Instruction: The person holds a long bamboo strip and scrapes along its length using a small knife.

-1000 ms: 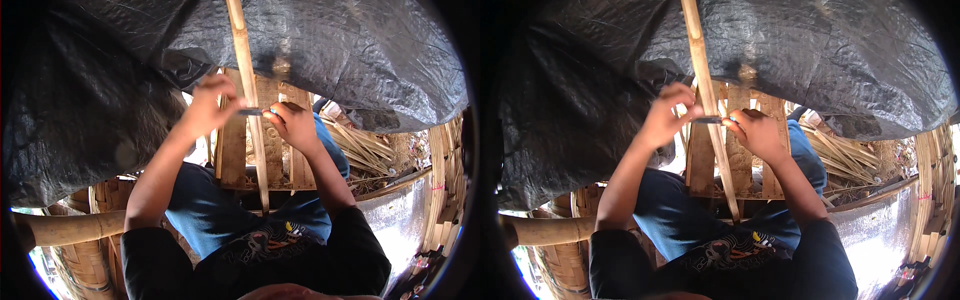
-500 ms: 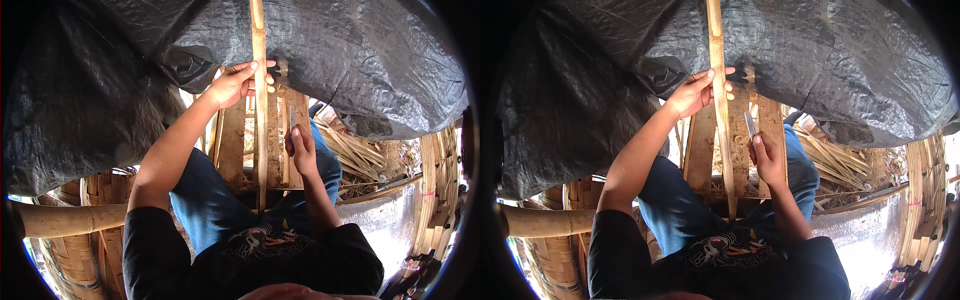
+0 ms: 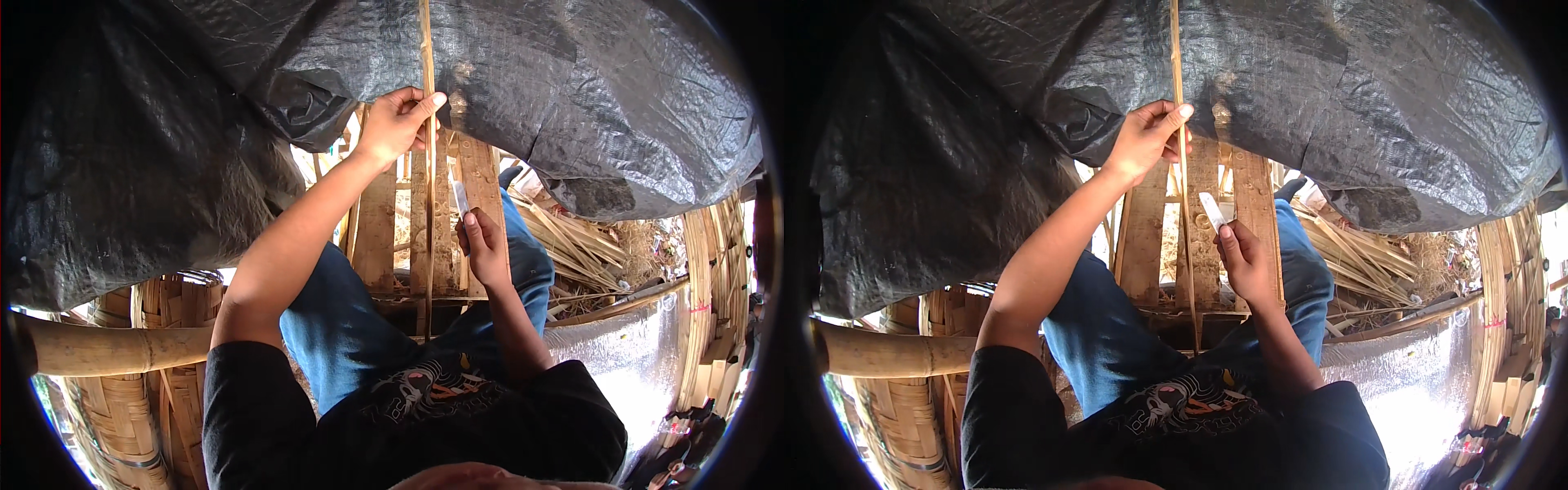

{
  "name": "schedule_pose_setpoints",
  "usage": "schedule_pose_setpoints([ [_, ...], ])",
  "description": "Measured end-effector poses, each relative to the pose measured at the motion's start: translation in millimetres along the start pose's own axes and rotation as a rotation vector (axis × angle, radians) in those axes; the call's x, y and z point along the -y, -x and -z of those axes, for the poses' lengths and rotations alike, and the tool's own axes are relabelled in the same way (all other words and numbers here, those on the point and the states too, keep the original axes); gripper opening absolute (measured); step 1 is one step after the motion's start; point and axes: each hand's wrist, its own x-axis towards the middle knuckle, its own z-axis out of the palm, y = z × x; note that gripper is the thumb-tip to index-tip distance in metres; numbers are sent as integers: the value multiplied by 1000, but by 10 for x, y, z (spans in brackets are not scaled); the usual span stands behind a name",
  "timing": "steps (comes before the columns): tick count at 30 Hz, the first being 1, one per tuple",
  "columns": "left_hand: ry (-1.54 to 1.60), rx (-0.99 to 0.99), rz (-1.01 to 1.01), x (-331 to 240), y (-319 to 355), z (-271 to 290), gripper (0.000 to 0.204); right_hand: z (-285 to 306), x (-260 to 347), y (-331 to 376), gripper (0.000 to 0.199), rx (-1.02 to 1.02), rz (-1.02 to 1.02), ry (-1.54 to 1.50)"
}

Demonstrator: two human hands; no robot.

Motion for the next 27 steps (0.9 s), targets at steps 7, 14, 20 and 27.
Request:
schedule_pose_setpoints([
  [7,8,-31,34,-25,17,48,43,54,385,-411,26,-108,361,522],
  [14,62,136,97,-137,28,402,64,-162,1050,-1054,21,-226,834,1014],
  [20,-258,171,-315,-205,89,746,40,-210,1162,-1195,26,-151,877,1234],
  [27,-282,347,-226,-158,143,688,15,-194,1123,-1134,26,-53,871,1290],
])
